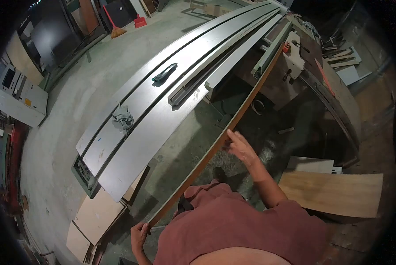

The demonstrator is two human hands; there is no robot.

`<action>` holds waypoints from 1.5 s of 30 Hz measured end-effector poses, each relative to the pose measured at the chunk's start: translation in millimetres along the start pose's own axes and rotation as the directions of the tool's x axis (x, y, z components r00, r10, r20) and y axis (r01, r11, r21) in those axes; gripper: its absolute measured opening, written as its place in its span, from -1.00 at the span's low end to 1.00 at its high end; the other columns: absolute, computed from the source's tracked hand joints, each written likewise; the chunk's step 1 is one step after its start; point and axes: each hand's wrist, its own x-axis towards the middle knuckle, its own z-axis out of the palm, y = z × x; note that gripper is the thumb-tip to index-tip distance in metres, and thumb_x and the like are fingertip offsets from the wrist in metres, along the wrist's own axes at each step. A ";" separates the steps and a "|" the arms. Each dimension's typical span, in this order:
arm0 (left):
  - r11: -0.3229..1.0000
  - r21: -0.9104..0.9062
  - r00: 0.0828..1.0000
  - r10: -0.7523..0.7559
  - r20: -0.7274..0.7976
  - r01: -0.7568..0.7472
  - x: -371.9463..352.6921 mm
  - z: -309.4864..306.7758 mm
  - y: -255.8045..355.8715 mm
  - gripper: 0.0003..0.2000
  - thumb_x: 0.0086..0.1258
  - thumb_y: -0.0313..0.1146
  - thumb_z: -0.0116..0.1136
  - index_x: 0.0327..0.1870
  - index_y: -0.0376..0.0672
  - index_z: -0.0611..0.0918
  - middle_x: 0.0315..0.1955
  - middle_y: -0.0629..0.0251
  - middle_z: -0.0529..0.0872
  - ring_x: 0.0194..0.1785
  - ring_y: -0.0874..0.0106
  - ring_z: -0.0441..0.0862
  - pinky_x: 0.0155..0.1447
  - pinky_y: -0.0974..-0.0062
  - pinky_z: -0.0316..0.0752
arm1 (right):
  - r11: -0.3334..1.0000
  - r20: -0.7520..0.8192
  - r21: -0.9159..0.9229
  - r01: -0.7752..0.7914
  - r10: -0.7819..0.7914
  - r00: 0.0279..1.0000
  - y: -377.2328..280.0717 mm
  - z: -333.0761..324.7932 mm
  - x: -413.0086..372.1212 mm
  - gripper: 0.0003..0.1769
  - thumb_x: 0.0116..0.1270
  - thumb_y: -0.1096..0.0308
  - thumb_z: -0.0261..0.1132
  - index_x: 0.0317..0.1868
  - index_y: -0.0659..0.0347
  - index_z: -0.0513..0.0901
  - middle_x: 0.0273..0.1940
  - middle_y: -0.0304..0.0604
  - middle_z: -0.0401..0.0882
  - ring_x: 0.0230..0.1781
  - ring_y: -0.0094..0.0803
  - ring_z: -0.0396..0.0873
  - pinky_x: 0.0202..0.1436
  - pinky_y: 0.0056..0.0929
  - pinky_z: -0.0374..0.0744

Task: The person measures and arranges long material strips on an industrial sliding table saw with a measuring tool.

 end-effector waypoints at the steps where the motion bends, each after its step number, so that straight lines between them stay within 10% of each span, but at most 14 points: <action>1: 1.000 -0.004 1.000 0.002 0.001 -0.002 -1.7 1.7 1.3 -0.56 0.28 -0.06 0.10 -0.57 -0.34 0.56 -0.74 0.35 0.52 -0.59 0.55 0.42 -0.46 0.54 0.30 | 1.000 0.003 -0.004 -0.005 0.005 1.000 0.5 -2.8 1.7 -0.66 0.32 0.14 0.20 0.02 0.11 0.46 -0.04 -0.13 0.47 0.02 -0.27 0.47 0.08 -0.28 0.44; 2: 1.000 -0.011 1.000 -0.002 -0.001 0.002 -2.3 2.8 -3.0 -0.56 0.28 -0.06 0.10 -0.57 -0.34 0.56 -0.74 0.35 0.52 -0.59 0.55 0.42 -0.46 0.54 0.30 | 0.801 -0.194 -0.569 0.189 -0.353 0.915 -5.4 -0.2 3.0 -0.57 0.30 0.14 0.20 0.10 0.15 0.39 0.00 -0.04 0.42 0.09 -0.21 0.40 0.11 -0.26 0.40; 3: 1.000 0.002 1.000 0.001 -0.016 -0.001 -2.2 4.2 -9.6 -0.55 0.28 -0.04 0.10 -0.57 -0.34 0.56 -0.73 0.35 0.52 -0.59 0.55 0.43 -0.46 0.52 0.30 | 0.298 -0.127 -0.946 0.130 -0.706 0.697 -12.4 2.6 3.0 -0.47 0.28 0.14 0.21 0.18 0.18 0.31 0.05 0.04 0.37 0.15 -0.14 0.33 0.13 -0.25 0.37; 4: 1.000 0.014 1.000 0.004 -0.030 -0.004 -2.1 6.3 -14.2 -0.53 0.29 -0.02 0.09 -0.57 -0.35 0.56 -0.73 0.34 0.52 -0.59 0.55 0.43 -0.47 0.51 0.29 | 0.082 0.079 -0.971 0.225 -0.776 0.626 -21.9 4.2 -1.8 -0.38 0.24 0.12 0.22 0.25 0.17 0.27 0.15 0.07 0.27 0.25 -0.05 0.18 0.23 -0.15 0.26; 8: 0.997 0.058 0.998 0.051 -0.046 -0.048 0.7 11.3 -18.5 -0.49 0.29 0.02 0.08 -0.61 -0.35 0.55 -0.75 0.33 0.51 -0.60 0.54 0.42 -0.48 0.49 0.29 | -0.378 0.566 -0.811 0.446 -0.319 0.760 -35.4 19.2 -12.2 -0.35 0.14 -0.06 0.27 0.19 0.03 0.36 0.20 -0.09 0.23 0.30 -0.05 0.11 0.35 0.06 0.06; 12: 0.997 0.077 0.995 0.038 -0.088 -0.031 0.0 12.9 -14.3 -0.45 0.28 0.07 0.08 -0.65 -0.34 0.54 -0.78 0.33 0.49 -0.63 0.54 0.41 -0.51 0.49 0.27 | -0.405 0.664 -0.710 0.576 -0.114 0.739 -27.9 18.0 -7.0 -0.33 0.00 -0.08 0.36 0.12 -0.07 0.41 0.12 -0.16 0.27 0.33 -0.09 0.05 0.37 0.12 0.01; 45: 0.994 0.064 0.996 0.084 0.020 -0.086 89.1 123.0 113.8 -0.45 0.25 0.08 0.11 -0.61 -0.35 0.56 -0.78 0.33 0.44 -0.64 0.57 0.39 -0.53 0.51 0.31 | -0.495 0.619 -0.743 0.450 -0.254 0.743 -125.5 -90.9 91.4 -0.51 0.06 -0.09 0.30 -0.04 -0.06 0.55 0.00 -0.29 0.47 0.30 -0.21 0.23 0.34 0.18 0.03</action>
